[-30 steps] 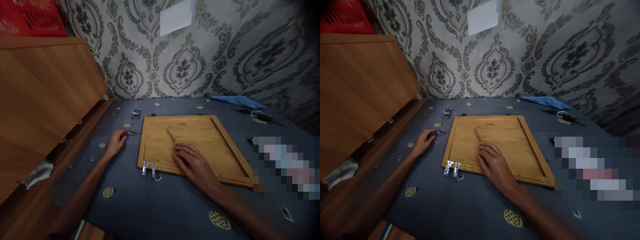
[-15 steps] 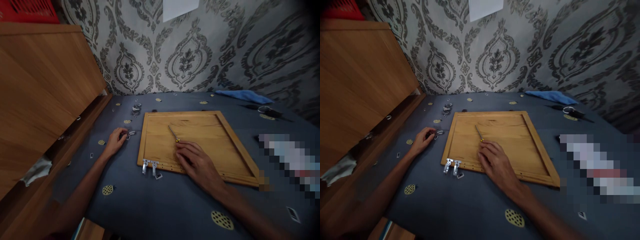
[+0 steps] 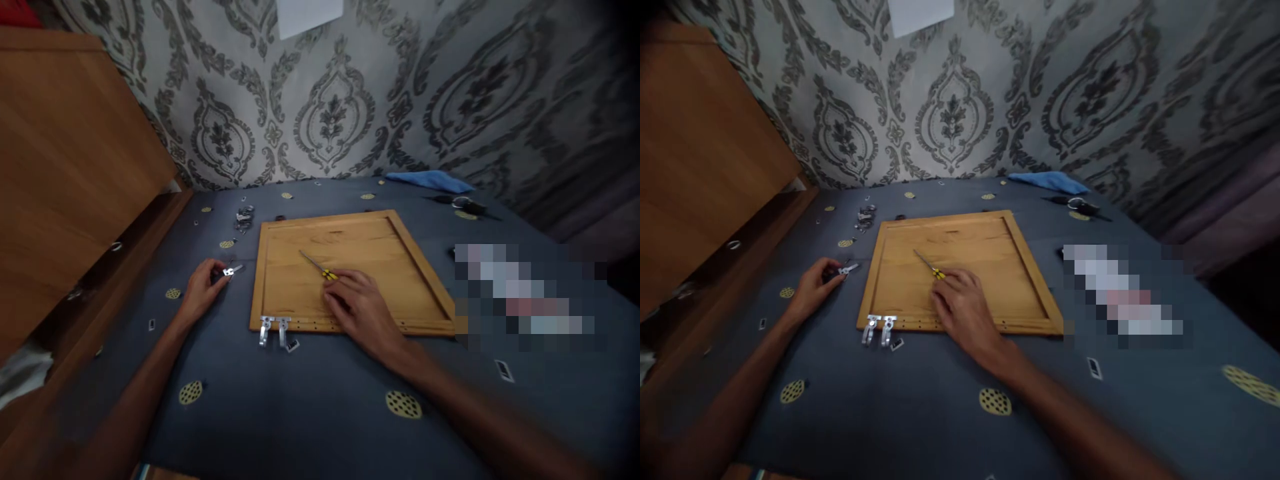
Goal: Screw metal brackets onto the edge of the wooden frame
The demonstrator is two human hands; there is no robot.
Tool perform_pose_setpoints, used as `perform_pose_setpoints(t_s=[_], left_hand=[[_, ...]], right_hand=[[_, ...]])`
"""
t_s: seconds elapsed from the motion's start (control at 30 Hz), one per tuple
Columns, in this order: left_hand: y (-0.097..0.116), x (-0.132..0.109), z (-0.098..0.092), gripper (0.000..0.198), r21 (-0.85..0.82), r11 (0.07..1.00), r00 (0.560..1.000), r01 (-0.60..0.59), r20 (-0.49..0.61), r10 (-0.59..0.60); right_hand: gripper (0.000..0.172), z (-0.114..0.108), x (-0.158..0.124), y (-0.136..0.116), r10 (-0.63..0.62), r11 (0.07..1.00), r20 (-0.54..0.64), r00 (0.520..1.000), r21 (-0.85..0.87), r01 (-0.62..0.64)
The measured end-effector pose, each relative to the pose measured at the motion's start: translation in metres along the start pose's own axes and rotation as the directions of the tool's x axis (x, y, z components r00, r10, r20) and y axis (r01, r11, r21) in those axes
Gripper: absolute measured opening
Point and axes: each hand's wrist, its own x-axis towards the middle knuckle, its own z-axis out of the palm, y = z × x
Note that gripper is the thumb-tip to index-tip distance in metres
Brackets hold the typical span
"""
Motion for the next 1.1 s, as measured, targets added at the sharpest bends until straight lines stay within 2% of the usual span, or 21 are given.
perform_pose_setpoints(t_s=[0.2,0.43,0.83,1.0,1.1], left_hand=[[0.006,0.000,-0.003,0.028,-0.085,0.996,1.000,0.020,0.014,-0.019],[0.012,0.002,-0.007,0.029,-0.132,0.990,0.998,0.056,0.028,-0.053],[0.023,0.003,-0.009,0.040,-0.235,0.960,0.987,0.152,-0.005,-0.158],[0.036,0.004,-0.009,0.042,-0.253,0.952,0.983,0.175,-0.003,-0.182],[0.050,0.003,-0.010,0.042,-0.256,0.955,0.989,0.147,0.021,-0.146]], right_hand=[[0.019,-0.002,0.002,0.000,0.036,0.999,0.049,0.998,-0.005,-0.036],[0.018,-0.001,-0.001,0.007,0.081,0.997,-0.006,0.997,-0.008,-0.081],[0.017,0.001,-0.001,0.003,-0.001,0.995,-0.071,0.997,0.099,0.008],[0.017,0.000,-0.001,0.002,-0.021,0.991,-0.068,0.997,0.130,0.029],[0.018,-0.001,0.000,-0.001,-0.030,0.990,-0.053,0.998,0.133,0.036]])
